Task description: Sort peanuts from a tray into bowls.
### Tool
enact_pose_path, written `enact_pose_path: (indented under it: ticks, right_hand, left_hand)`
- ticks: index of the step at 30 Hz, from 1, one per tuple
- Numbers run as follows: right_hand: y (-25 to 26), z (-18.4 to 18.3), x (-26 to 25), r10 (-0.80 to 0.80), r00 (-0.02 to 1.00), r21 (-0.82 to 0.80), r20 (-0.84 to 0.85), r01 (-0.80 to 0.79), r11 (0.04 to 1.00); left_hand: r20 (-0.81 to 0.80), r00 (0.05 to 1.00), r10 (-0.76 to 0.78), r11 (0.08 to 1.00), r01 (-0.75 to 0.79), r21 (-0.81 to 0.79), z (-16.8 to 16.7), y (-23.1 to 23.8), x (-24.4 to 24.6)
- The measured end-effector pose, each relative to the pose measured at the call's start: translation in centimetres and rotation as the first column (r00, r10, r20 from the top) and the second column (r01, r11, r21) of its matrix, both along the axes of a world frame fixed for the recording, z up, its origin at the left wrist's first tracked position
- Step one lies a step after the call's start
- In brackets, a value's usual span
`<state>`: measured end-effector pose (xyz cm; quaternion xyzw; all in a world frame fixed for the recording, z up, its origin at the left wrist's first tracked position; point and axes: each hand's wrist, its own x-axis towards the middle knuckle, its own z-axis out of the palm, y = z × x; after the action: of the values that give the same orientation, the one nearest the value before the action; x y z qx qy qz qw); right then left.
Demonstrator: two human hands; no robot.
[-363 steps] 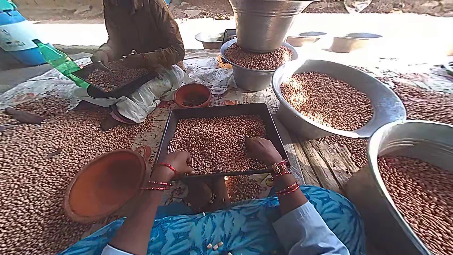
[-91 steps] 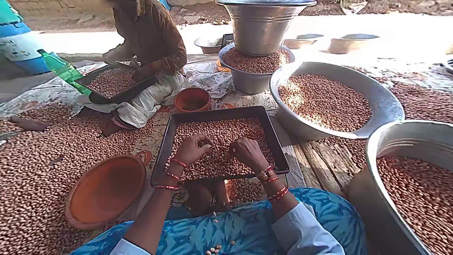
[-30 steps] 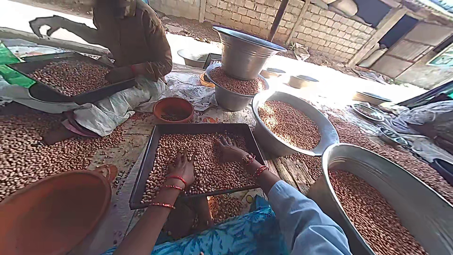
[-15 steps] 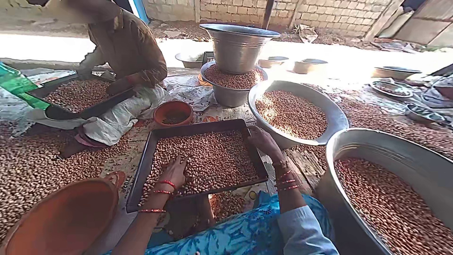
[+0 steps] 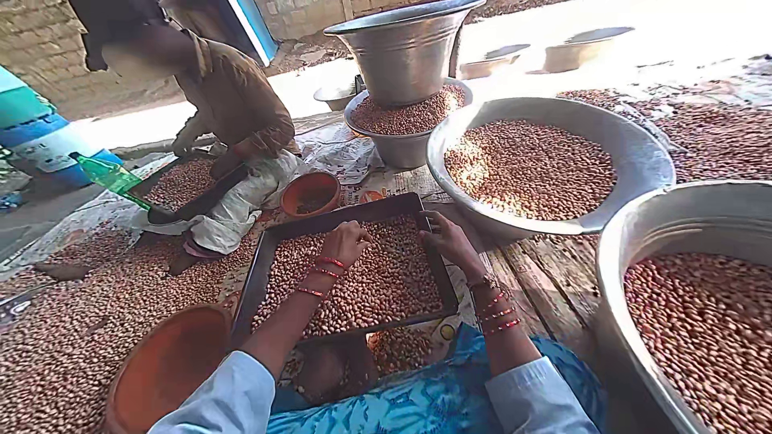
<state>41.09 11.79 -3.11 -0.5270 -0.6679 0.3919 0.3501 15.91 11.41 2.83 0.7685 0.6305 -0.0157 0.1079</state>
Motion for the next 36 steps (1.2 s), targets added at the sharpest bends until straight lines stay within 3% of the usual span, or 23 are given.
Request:
enact_pose_path:
  ticks: [6,11,13,15,17,20,22,28,30,31,34,35,36]
  right_hand:
    - [0.3,0.2,1.4,-0.09,0.996,0.103,-0.014,0.091,0.991]
    - [0.8,0.1,1.8,-0.104,0.994,0.12,0.034,0.099,0.988]
    - [0.8,0.1,1.5,-0.104,0.993,0.134,0.047,0.097,0.986]
    - [0.8,0.2,1.4,-0.095,0.994,0.144,0.046,0.087,0.986]
    - [0.8,0.1,1.3,-0.093,0.994,0.167,0.049,0.084,0.982]
    - [0.9,0.1,1.2,-0.095,0.993,0.192,0.074,0.079,0.978]
    - [0.8,0.1,1.2,-0.096,0.992,0.197,0.087,0.077,0.977]
    - [0.4,0.5,1.4,-0.069,0.985,0.178,0.158,0.041,0.983]
    - [0.4,0.6,1.4,-0.054,0.983,0.171,0.177,0.023,0.985]
    - [0.4,0.7,1.4,-0.046,0.982,0.169,0.182,0.014,0.986]
    - [0.5,0.6,1.5,-0.018,0.981,0.145,0.191,-0.01,0.989]
    - [0.5,0.5,1.5,-0.013,0.981,0.137,0.192,-0.014,0.99]
    - [0.5,0.5,1.4,-0.008,0.98,0.127,0.198,-0.018,0.992]
  left_hand:
    - [-0.095,0.995,-0.015,1.0,0.013,-0.021,-3.6,2.6,1.6]
    - [-0.117,0.993,0.005,0.999,-0.01,-0.042,-4.0,2.7,1.7]
    - [0.087,0.993,0.074,0.997,-0.072,-0.028,-3.9,2.5,1.0]
    - [0.383,0.911,0.151,0.988,-0.148,-0.039,-3.9,2.7,0.0]
    - [0.518,0.837,0.175,0.985,-0.145,-0.098,-3.8,2.7,-0.2]
    - [0.267,0.96,0.08,0.992,-0.052,-0.111,-3.7,1.9,1.3]
    - [0.113,0.993,0.015,0.994,-0.003,-0.107,-4.1,1.6,2.3]
    - [0.041,0.999,0.008,0.989,-0.002,-0.148,-4.5,1.5,2.8]
    - [0.142,0.989,-0.037,0.971,0.069,-0.229,-3.2,1.0,1.9]
    - [0.276,0.957,-0.09,0.937,0.175,-0.301,-2.2,0.7,1.0]
    - [0.74,0.671,-0.039,0.691,0.553,-0.465,0.2,-0.6,-2.0]
    - [0.776,0.631,-0.007,0.706,0.552,-0.443,1.0,-0.7,-2.7]
    - [0.743,0.669,-0.012,0.798,0.454,-0.396,1.6,-0.5,-3.2]
